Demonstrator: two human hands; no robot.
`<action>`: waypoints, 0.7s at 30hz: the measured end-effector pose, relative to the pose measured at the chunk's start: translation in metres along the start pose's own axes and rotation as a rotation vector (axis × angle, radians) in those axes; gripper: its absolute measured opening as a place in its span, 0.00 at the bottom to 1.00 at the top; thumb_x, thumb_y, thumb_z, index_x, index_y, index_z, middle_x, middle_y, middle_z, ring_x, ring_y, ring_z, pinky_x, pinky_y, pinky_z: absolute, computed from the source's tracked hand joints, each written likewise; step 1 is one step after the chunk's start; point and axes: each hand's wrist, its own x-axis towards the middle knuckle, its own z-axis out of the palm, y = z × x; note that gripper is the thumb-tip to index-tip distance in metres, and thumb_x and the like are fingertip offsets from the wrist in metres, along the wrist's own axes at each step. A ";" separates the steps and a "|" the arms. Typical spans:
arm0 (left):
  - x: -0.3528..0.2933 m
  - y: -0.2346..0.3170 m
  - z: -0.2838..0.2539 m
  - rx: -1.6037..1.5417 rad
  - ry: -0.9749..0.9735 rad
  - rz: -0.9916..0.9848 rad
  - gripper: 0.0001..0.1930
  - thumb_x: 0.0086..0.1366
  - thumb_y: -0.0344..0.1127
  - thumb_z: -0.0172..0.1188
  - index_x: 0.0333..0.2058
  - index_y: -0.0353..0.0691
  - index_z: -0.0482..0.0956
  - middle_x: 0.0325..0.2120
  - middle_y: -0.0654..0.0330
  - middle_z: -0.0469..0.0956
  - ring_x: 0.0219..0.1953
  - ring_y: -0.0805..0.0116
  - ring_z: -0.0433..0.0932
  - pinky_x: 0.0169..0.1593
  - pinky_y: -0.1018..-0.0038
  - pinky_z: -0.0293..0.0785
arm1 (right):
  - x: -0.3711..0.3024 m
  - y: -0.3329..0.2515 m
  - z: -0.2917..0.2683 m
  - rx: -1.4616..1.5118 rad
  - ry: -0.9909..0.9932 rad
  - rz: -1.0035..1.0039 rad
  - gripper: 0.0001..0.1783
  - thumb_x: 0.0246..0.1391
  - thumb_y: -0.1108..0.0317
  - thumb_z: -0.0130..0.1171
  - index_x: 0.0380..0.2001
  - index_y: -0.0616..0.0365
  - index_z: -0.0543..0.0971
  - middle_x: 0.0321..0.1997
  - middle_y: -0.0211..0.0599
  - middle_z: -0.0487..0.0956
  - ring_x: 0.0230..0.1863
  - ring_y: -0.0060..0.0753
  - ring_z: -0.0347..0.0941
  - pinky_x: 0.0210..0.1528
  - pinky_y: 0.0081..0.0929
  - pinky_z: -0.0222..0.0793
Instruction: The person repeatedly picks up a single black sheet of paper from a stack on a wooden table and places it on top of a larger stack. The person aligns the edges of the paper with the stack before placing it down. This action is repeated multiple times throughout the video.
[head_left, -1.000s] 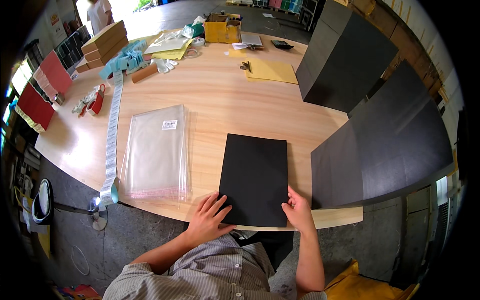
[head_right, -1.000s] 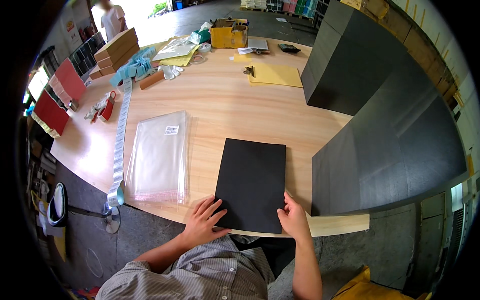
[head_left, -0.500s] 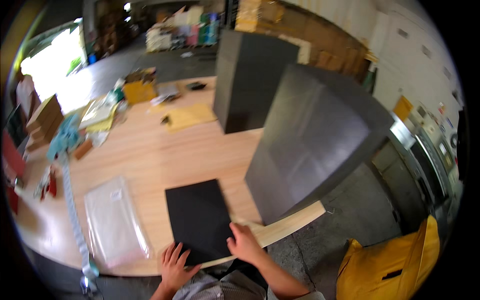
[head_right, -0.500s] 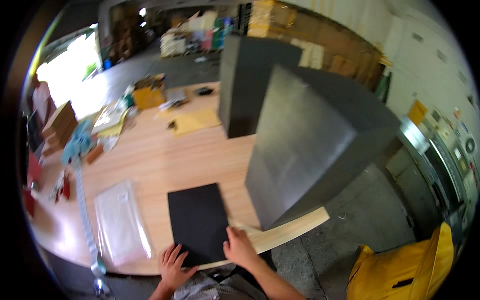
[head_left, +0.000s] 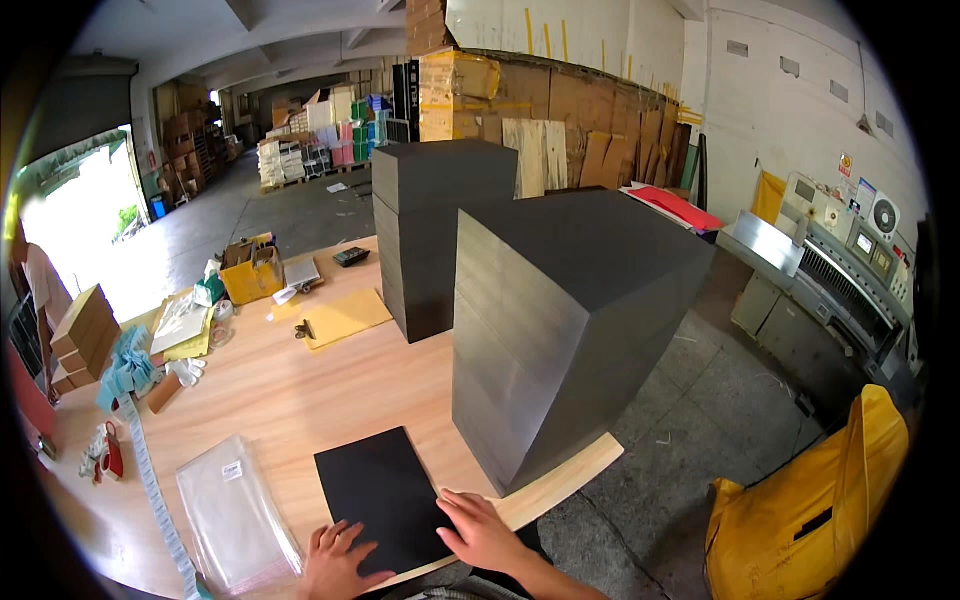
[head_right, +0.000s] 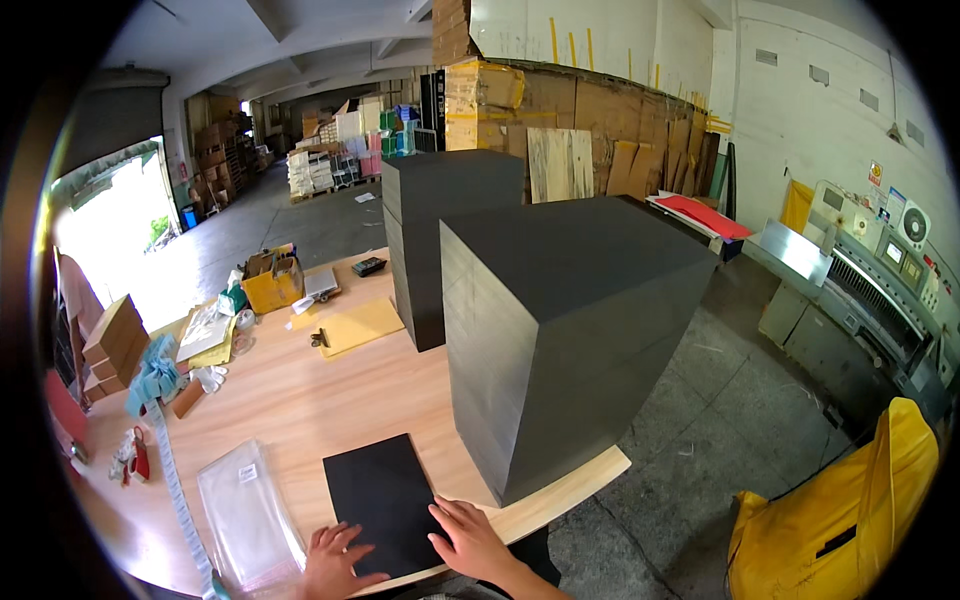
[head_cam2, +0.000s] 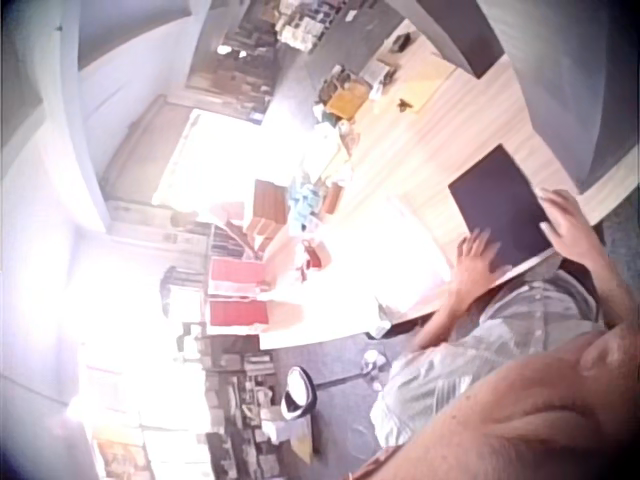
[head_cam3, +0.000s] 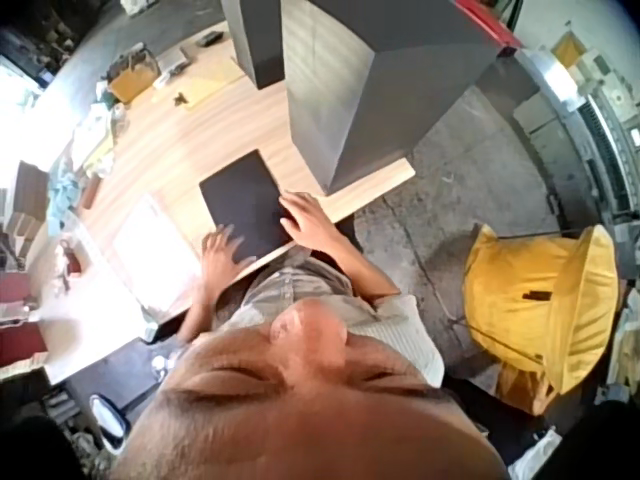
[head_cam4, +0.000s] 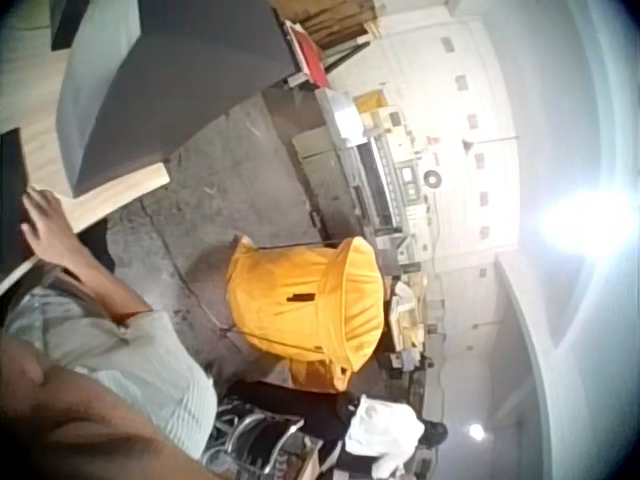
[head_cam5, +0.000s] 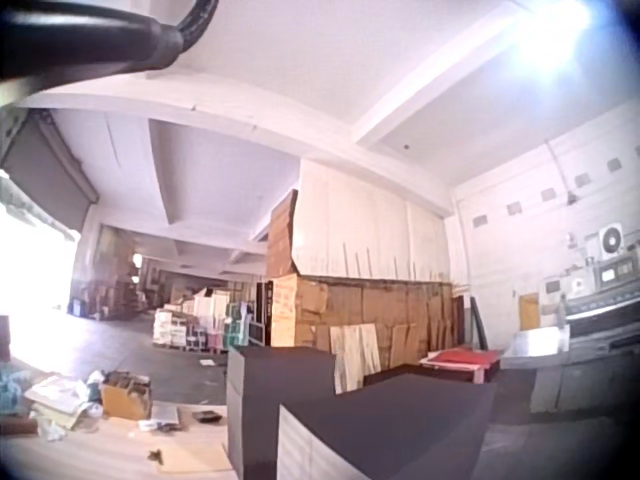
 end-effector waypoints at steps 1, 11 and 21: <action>0.023 -0.012 -0.016 -0.087 0.059 0.148 0.30 0.51 0.53 0.78 0.49 0.45 0.85 0.57 0.51 0.78 0.63 0.49 0.74 0.63 0.52 0.69 | 0.015 -0.015 -0.035 0.083 0.096 -0.083 0.24 0.59 0.66 0.65 0.57 0.64 0.78 0.64 0.47 0.77 0.61 0.53 0.73 0.63 0.43 0.69; 0.308 0.053 -0.218 -0.351 0.427 0.898 0.29 0.53 0.43 0.79 0.53 0.42 0.84 0.59 0.51 0.78 0.63 0.48 0.75 0.63 0.56 0.72 | 0.097 -0.032 -0.227 -0.328 0.793 -0.506 0.19 0.47 0.76 0.63 0.45 0.66 0.83 0.50 0.48 0.83 0.48 0.52 0.78 0.52 0.40 0.76; 0.382 0.091 -0.266 -0.404 -0.049 1.007 0.19 0.56 0.35 0.77 0.46 0.37 0.87 0.46 0.53 0.86 0.53 0.56 0.83 0.57 0.64 0.77 | 0.156 -0.016 -0.267 -0.424 0.919 -0.625 0.21 0.47 0.78 0.62 0.47 0.67 0.83 0.53 0.50 0.82 0.56 0.56 0.76 0.60 0.42 0.72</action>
